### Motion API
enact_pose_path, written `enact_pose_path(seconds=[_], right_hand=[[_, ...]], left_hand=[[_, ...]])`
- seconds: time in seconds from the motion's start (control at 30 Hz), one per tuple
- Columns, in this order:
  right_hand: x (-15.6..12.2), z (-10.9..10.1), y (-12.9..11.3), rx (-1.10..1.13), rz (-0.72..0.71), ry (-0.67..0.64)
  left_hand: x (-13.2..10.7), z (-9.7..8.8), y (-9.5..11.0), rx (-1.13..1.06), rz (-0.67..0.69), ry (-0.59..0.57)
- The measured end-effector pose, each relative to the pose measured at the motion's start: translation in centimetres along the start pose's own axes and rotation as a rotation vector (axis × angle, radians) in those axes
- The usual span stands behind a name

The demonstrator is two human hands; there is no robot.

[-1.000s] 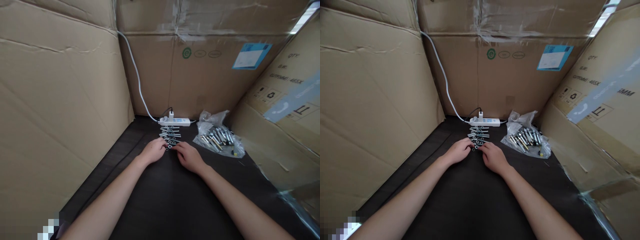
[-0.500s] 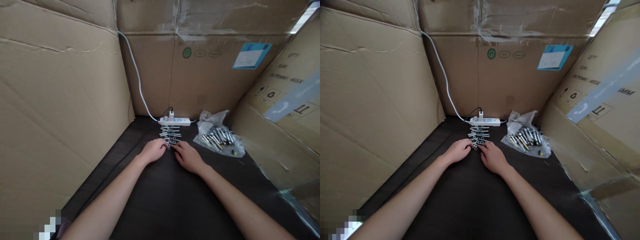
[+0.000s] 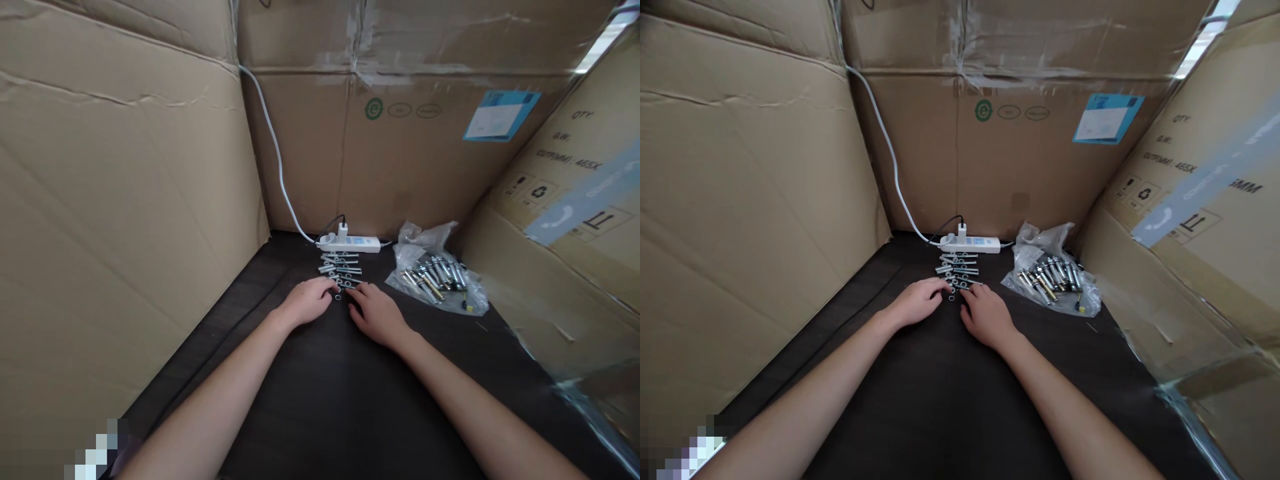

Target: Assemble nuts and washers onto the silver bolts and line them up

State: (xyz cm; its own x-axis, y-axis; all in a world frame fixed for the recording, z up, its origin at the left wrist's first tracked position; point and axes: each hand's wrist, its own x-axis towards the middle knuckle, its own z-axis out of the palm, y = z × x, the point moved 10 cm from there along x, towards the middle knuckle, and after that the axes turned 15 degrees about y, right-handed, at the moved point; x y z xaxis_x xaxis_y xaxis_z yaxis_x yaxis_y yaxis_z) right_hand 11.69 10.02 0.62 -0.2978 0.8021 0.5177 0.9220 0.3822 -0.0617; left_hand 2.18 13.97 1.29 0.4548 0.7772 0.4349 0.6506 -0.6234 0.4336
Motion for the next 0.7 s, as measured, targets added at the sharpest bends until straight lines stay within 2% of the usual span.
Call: enact_pose_path(seconds=[0.1,0.17,0.33,0.43,0.53,0.6,0.63,0.7], right_hand=[[0.0,-0.1,0.0,-0.001,0.0,-0.002],[0.0,-0.2,-0.1,0.005,0.001,0.002],[0.0,-0.1,-0.1,0.018,0.006,0.008],[-0.1,-0.1,0.4,0.018,0.008,0.015],[0.2,-1.6,0.2,0.059,0.007,0.077],[0.5,-4.1,-2.0,0.139,-0.03,0.168],[0.5,-5.6,-4.0,0.198,-0.076,0.209],[0.0,-8.2,-10.0,0.322,-0.239,0.26]], left_hand=[[-0.2,0.4,0.7,-0.028,0.05,-0.05],[-0.2,0.5,0.2,-0.003,0.026,-0.059],[0.0,0.1,-1.2,0.055,-0.048,-0.017],[0.0,-0.1,-1.2,0.044,-0.053,-0.008],[0.0,-0.3,-0.3,0.004,-0.013,0.022],[0.1,-0.2,1.0,-0.032,0.049,0.043],[0.1,0.0,1.7,-0.049,0.084,0.048],[0.0,0.7,3.1,-0.073,0.151,0.037]])
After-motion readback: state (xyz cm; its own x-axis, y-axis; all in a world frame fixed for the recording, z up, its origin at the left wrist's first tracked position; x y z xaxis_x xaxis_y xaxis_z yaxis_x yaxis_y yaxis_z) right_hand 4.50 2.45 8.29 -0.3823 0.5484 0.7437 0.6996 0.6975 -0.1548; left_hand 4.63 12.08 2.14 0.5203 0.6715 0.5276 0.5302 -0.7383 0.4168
